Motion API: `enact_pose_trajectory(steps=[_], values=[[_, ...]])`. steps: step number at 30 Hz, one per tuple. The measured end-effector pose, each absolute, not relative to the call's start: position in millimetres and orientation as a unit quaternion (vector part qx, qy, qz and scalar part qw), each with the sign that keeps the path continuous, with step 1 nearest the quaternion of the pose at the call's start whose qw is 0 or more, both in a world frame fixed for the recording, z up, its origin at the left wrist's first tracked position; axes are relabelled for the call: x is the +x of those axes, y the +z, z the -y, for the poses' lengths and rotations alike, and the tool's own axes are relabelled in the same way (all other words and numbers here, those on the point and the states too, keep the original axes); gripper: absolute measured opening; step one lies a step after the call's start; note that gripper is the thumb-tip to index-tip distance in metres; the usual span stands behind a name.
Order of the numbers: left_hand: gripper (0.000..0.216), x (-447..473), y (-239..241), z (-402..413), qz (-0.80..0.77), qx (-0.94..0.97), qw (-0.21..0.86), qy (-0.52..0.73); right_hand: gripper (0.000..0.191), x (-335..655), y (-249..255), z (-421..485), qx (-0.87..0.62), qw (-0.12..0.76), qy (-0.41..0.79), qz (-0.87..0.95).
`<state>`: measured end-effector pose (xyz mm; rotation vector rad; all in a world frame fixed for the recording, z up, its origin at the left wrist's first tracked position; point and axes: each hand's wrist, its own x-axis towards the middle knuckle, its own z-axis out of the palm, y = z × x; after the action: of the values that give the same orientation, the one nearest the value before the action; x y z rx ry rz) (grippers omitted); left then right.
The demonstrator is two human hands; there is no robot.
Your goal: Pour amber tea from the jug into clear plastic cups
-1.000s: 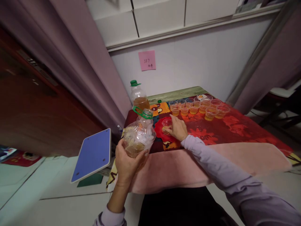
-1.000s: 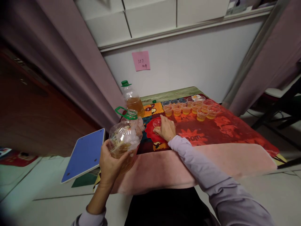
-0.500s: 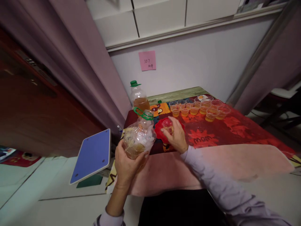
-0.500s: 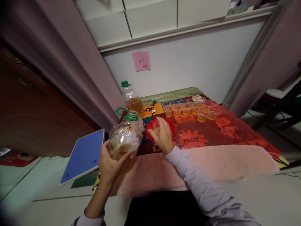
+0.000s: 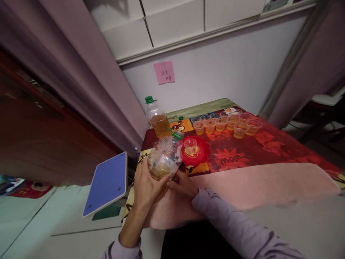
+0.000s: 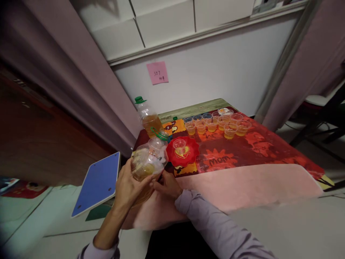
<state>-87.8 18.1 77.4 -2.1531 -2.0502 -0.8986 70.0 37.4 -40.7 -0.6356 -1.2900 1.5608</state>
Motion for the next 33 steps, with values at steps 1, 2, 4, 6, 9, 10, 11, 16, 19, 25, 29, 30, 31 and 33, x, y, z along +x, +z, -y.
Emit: enact_pose_trajectory(steps=[1,2,4,6,9,10,11,16,19,25,29,30,31,33], values=[[0.108,-86.5,80.4,-18.7,0.666,-0.696,0.014,-0.268,0.074,70.0,-39.2,-36.2,-0.249,0.480,0.662,0.519],[0.107,-85.2,83.7,-19.0,0.673,-0.697,0.011,-0.248,0.074,70.0,-37.6,-34.9,-0.235,0.468,0.686,0.506],[0.104,-81.9,90.5,-18.8,0.679,-0.703,0.010,-0.210,0.074,69.7,-34.6,-31.9,-0.207,0.439,0.729,0.483],[0.101,-77.5,97.3,-17.5,0.677,-0.714,0.018,-0.178,0.075,69.2,-32.9,-29.2,-0.188,0.419,0.758,0.463],[0.098,-70.4,106.7,-15.4,0.672,-0.726,0.034,-0.146,0.073,68.3,-32.8,-26.0,-0.171,0.409,0.781,0.440],[0.096,-68.4,109.6,-15.1,0.671,-0.727,0.038,-0.140,0.072,68.1,-33.1,-25.3,-0.168,0.407,0.786,0.435],[0.094,-66.8,112.5,-15.2,0.671,-0.728,0.042,-0.133,0.072,67.8,-33.3,-24.6,-0.163,0.404,0.790,0.431],[0.086,-63.4,128.2,-18.4,0.679,-0.729,0.042,-0.078,0.071,67.8,-31.9,-20.7,-0.137,0.390,0.812,0.412],[0.086,-63.9,135.9,-21.4,0.681,-0.730,0.030,-0.051,0.068,68.4,-29.6,-18.6,-0.123,0.381,0.827,0.394],[0.086,-71.0,142.2,-30.3,0.672,-0.738,0.015,-0.055,0.069,68.3,-28.8,-20.0,-0.124,0.389,0.836,0.366],[0.082,-73.2,146.9,-33.9,0.668,-0.742,0.010,-0.056,0.072,66.9,-33.4,-23.3,-0.137,0.392,0.831,0.369],[0.081,-73.0,148.1,-34.2,0.670,-0.740,0.009,-0.051,0.071,66.5,-34.8,-24.1,-0.143,0.392,0.830,0.370],[0.081,-72.8,149.0,-34.3,0.674,-0.737,0.008,-0.045,0.070,65.9,-36.1,-25.0,-0.152,0.392,0.828,0.372],[0.080,-72.6,150.0,-34.4,0.684,-0.729,0.006,-0.031,0.071,64.6,-38.3,-27.0,-0.171,0.402,0.819,0.372]])
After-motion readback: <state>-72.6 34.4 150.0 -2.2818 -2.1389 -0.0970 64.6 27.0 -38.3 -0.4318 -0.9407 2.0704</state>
